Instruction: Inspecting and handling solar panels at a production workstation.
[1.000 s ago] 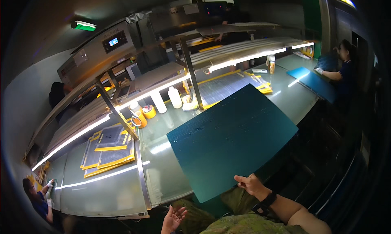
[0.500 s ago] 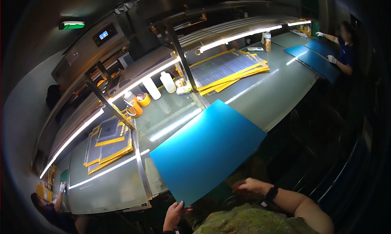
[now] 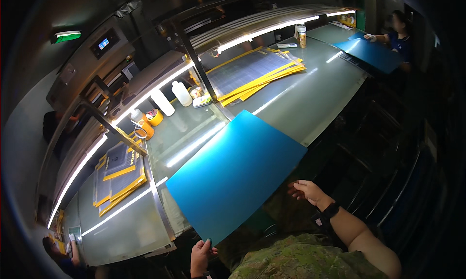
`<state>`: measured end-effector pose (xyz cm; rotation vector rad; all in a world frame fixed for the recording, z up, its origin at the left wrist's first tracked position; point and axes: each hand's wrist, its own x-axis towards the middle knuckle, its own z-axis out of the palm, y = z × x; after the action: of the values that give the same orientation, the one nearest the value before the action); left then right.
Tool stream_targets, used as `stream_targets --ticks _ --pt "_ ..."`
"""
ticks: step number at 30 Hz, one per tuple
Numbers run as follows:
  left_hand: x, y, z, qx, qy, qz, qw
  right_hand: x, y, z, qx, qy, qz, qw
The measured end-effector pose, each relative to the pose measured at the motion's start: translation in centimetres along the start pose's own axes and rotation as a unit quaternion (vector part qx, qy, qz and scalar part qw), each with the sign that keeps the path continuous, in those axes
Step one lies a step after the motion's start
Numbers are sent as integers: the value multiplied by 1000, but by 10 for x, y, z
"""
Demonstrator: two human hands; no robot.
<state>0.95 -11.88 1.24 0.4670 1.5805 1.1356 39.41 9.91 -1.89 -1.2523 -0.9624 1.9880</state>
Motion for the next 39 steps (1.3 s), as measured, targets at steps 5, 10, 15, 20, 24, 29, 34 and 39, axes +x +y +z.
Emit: stream_targets --ticks 5,10,15,20,24,29,34,39 --pt "-8 7 -3 19 38 18 999 13 -4 26 -19 -38 -6 999" --pt "-6 8 -29 -14 120 74 990 25 5 37 40 -56 9 998" --pt "-3 29 -45 19 213 152 965 26 4 23 125 98 -77 984" --pt "9 46 -60 1 279 207 938 32 -15 32 41 59 -109 991" --pt "31 21 -76 110 433 208 870 38 -16 19 -81 -30 -93 992" --pt "45 -48 -81 296 509 232 774 45 32 -46 -475 215 -286 804" --pt "69 -111 -38 281 164 180 928 67 112 -84 -623 19 -242 743" --pt "86 -168 2 653 224 155 707 63 104 -64 -676 23 -128 725"
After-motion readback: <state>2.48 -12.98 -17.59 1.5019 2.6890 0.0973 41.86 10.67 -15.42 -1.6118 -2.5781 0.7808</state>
